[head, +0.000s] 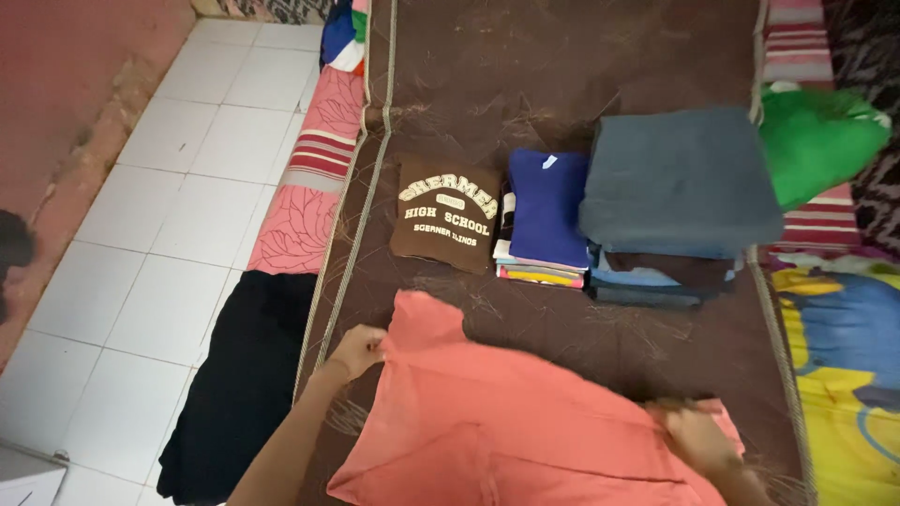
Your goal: Folding a pile of laundry including shirts and a sweatshirt on a mattress.
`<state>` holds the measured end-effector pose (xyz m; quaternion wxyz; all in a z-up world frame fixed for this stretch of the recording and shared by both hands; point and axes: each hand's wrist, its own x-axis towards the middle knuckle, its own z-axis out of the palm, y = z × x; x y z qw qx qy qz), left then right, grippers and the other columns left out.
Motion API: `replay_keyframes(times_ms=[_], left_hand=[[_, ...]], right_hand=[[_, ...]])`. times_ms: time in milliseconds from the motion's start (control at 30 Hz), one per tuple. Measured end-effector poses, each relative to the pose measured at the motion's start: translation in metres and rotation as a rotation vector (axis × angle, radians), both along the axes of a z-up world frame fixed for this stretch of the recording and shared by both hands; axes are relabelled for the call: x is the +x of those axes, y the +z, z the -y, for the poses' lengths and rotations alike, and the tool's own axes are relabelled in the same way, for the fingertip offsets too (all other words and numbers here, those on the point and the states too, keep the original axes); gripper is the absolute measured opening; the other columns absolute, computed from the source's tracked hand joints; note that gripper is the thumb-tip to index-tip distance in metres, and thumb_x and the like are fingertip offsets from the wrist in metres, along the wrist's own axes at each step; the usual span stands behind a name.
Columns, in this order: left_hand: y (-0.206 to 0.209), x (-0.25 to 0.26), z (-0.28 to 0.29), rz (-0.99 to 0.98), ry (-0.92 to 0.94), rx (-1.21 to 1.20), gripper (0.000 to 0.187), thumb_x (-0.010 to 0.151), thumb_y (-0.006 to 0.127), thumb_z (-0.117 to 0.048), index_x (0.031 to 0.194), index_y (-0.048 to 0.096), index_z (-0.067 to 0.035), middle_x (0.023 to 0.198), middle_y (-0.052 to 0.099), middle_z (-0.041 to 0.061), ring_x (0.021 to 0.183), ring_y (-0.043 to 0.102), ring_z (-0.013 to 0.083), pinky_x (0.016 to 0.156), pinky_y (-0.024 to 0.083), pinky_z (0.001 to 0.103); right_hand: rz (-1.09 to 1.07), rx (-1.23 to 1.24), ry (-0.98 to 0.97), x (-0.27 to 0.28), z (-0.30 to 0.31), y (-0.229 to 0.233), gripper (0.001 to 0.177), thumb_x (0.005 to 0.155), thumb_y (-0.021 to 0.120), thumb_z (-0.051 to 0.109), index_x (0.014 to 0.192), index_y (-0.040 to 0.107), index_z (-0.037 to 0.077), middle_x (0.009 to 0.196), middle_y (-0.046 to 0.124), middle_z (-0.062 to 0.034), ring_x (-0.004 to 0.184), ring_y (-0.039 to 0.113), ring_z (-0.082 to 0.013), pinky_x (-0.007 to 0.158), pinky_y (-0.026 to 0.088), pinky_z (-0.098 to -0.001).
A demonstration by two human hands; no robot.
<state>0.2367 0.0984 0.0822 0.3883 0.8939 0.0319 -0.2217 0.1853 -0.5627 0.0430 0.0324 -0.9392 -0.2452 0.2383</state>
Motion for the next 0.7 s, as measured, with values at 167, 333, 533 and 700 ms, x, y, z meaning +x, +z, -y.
replay_keyframes(times_ms=[167, 333, 533, 700], left_hand=[[-0.018, -0.055, -0.023, 0.038, -0.055, 0.029, 0.018, 0.075, 0.080, -0.005, 0.090, 0.070, 0.000, 0.074, 0.064, 0.016, 0.073, 0.067, 0.0240, 0.071, 0.057, 0.038], [-0.025, -0.112, -0.023, 0.036, -0.292, 0.285, 0.013, 0.082, 0.072, -0.008, 0.091, 0.078, -0.014, 0.099, 0.074, 0.011, 0.098, 0.070, 0.0296, 0.088, 0.054, 0.042], [-0.034, -0.128, -0.017, -0.216, -0.328, 0.414, 0.027, 0.083, 0.067, -0.005, 0.108, 0.071, -0.015, 0.121, 0.068, 0.012, 0.117, 0.064, 0.0311, 0.102, 0.049, 0.043], [0.006, -0.105, 0.011, -0.071, 0.012, 0.471, 0.033, 0.090, 0.067, -0.012, 0.122, 0.067, -0.018, 0.129, 0.065, 0.014, 0.121, 0.065, 0.0339, 0.102, 0.054, 0.043]], right_hand=[[0.158, -0.151, -0.047, -0.078, 0.028, -0.015, 0.051, 0.083, 0.062, 0.008, 0.132, 0.057, 0.020, 0.123, 0.065, -0.0031, 0.117, 0.065, -0.0193, 0.100, 0.055, -0.0381], [0.024, -0.432, -0.148, -0.117, 0.014, -0.001, 0.073, 0.080, 0.066, 0.013, 0.148, 0.044, 0.025, 0.145, 0.047, -0.0008, 0.126, 0.057, -0.0216, 0.097, 0.054, -0.0399], [-0.086, -0.422, -0.525, -0.113, 0.023, -0.013, 0.045, 0.090, 0.065, 0.025, 0.133, 0.052, 0.021, 0.138, 0.054, -0.0069, 0.126, 0.061, -0.0265, 0.100, 0.056, -0.0461], [0.089, -0.095, -0.936, -0.091, 0.030, -0.031, 0.056, 0.095, 0.065, 0.034, 0.142, 0.046, 0.010, 0.137, 0.051, -0.0248, 0.121, 0.057, -0.0464, 0.100, 0.053, -0.0560]])
